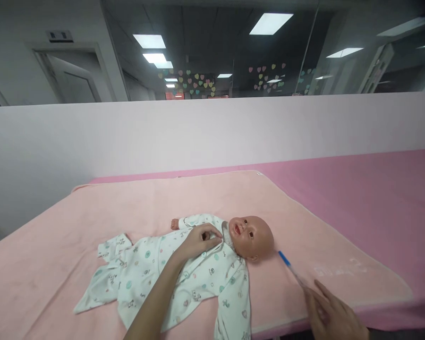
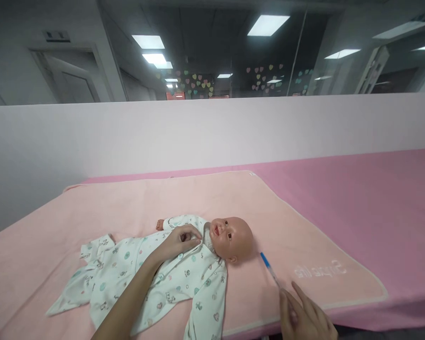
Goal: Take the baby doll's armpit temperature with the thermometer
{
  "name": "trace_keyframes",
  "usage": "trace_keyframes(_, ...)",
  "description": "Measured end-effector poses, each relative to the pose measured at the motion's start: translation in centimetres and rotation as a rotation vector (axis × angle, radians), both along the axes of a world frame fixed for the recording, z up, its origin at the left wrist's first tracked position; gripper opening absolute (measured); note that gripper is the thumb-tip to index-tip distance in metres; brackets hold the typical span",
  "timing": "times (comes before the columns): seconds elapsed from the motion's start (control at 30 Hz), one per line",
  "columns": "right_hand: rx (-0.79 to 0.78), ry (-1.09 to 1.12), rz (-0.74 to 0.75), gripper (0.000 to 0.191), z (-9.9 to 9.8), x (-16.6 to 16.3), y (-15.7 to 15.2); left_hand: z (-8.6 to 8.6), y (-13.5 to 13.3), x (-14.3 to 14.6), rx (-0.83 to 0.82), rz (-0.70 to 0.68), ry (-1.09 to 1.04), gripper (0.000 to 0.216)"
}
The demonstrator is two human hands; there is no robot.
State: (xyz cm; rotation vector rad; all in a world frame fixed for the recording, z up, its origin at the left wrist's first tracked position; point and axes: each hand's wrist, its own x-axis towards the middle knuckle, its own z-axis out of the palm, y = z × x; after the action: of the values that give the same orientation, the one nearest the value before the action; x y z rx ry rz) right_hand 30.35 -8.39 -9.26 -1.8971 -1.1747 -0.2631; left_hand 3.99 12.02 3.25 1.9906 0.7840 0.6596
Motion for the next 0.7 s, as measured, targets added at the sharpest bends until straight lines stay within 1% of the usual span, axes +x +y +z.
trace_keyframes(0.07,-0.098,-0.228,-0.077,0.041,0.7,-0.9,1.2,0.2,0.0,-0.1,-0.007,-0.017,0.025,0.025)
trace_keyframes(0.1,-0.116,-0.293,-0.095,0.043,1.3,-1.6,1.8,0.2,-0.1,-0.2,-0.01,-0.02,0.036,0.025)
trace_keyframes(0.17,-0.05,-0.312,-0.069,0.042,2.6,-3.8,3.0,0.2,-0.1,-0.3,-0.01,-0.016,0.036,0.023)
trace_keyframes(0.23,0.075,-0.27,0.069,0.035,4.2,-6.6,4.3,0.2,-0.2,-0.3,-0.015,-0.005,0.004,0.02)
trace_keyframes(0.3,0.149,-0.227,0.281,0.028,5.8,-9.5,6.0,0.0,-0.2,-0.3,-0.061,-0.005,-0.051,0.02)
trace_keyframes(0.33,0.142,-0.207,0.359,0.027,6.5,-10.8,7.0,0.0,-0.1,-0.4,-0.107,-0.008,-0.086,0.02)
trace_keyframes(0.37,0.127,-0.188,0.405,0.028,7.2,-12.1,8.1,-0.1,-0.1,-0.4,-0.162,-0.009,-0.124,0.021)
trace_keyframes(0.43,0.072,-0.148,0.445,0.03,8.1,-14.0,10.2,-0.1,0.1,-0.6,-0.277,0.001,-0.195,0.022)
trace_keyframes(0.5,0.037,-0.104,0.463,0.031,8.6,-15.2,11.9,-0.1,0.3,-0.8,-0.36,0.032,-0.247,0.024)
trace_keyframes(0.57,0.065,-0.032,0.477,0.03,8.5,-15.7,12.8,0.0,0.5,-0.9,-0.392,0.07,-0.282,0.023)
trace_keyframes(0.63,0.167,0.061,0.484,0.03,8.2,-15.8,13.1,0.0,0.6,-0.9,-0.39,0.097,-0.29,0.02)
trace_keyframes(0.7,0.31,0.129,0.507,0.029,7.9,-15.9,13.1,-0.1,0.6,-0.8,-0.343,0.09,-0.25,0.018)
